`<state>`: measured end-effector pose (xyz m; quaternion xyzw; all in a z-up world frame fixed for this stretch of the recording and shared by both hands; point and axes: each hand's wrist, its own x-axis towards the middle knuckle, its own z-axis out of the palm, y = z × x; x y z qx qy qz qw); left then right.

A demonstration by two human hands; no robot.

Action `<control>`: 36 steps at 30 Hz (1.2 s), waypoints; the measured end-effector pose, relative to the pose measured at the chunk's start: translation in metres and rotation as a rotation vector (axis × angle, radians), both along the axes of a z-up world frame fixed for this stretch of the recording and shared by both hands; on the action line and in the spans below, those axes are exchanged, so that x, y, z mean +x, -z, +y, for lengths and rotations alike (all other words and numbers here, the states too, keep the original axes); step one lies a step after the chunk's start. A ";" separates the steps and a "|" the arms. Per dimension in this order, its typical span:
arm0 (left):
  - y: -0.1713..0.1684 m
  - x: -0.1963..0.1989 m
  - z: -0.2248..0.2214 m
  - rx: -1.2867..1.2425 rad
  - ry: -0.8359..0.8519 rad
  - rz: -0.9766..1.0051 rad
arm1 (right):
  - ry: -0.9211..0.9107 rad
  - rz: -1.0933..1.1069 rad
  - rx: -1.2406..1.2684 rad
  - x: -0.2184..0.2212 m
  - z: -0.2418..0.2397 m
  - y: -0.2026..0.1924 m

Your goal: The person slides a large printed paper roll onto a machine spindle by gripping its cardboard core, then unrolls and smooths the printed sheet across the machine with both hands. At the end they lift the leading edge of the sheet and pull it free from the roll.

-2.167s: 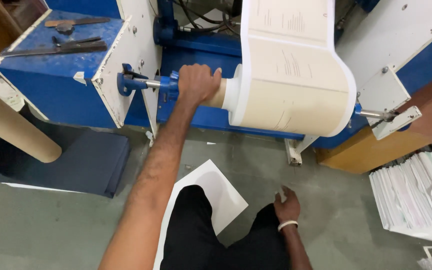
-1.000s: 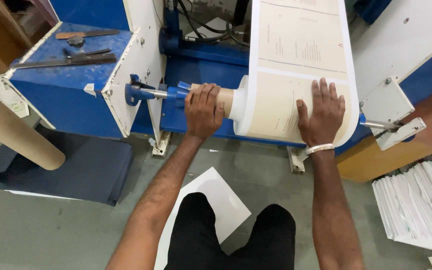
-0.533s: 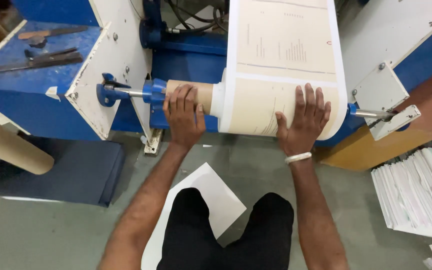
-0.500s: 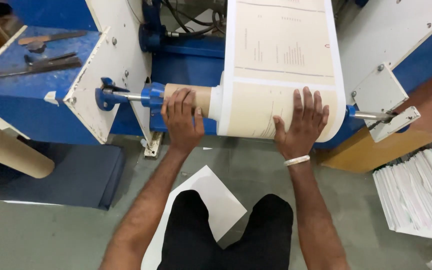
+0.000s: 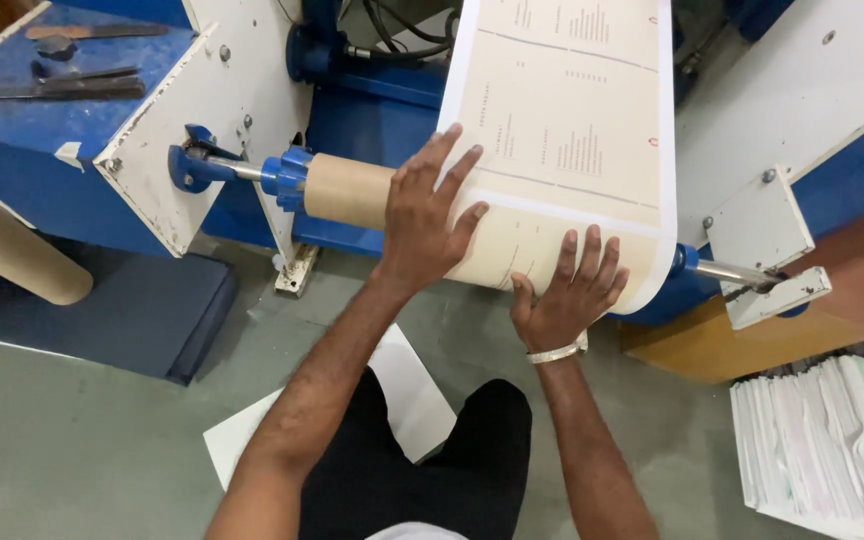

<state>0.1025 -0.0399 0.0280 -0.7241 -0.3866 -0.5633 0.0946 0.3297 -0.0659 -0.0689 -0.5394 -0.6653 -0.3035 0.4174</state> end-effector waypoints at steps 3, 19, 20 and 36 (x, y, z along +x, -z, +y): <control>0.011 0.003 0.015 -0.093 0.038 0.015 | 0.020 -0.018 0.007 0.002 0.006 0.004; 0.074 0.000 0.007 0.203 -0.069 0.135 | -0.067 0.057 0.112 0.012 -0.037 0.012; 0.079 -0.001 0.006 0.228 -0.127 0.157 | -0.134 0.134 0.164 0.013 -0.040 0.007; -0.004 0.004 0.011 -0.117 0.008 0.212 | 0.028 0.003 -0.153 0.024 -0.001 -0.075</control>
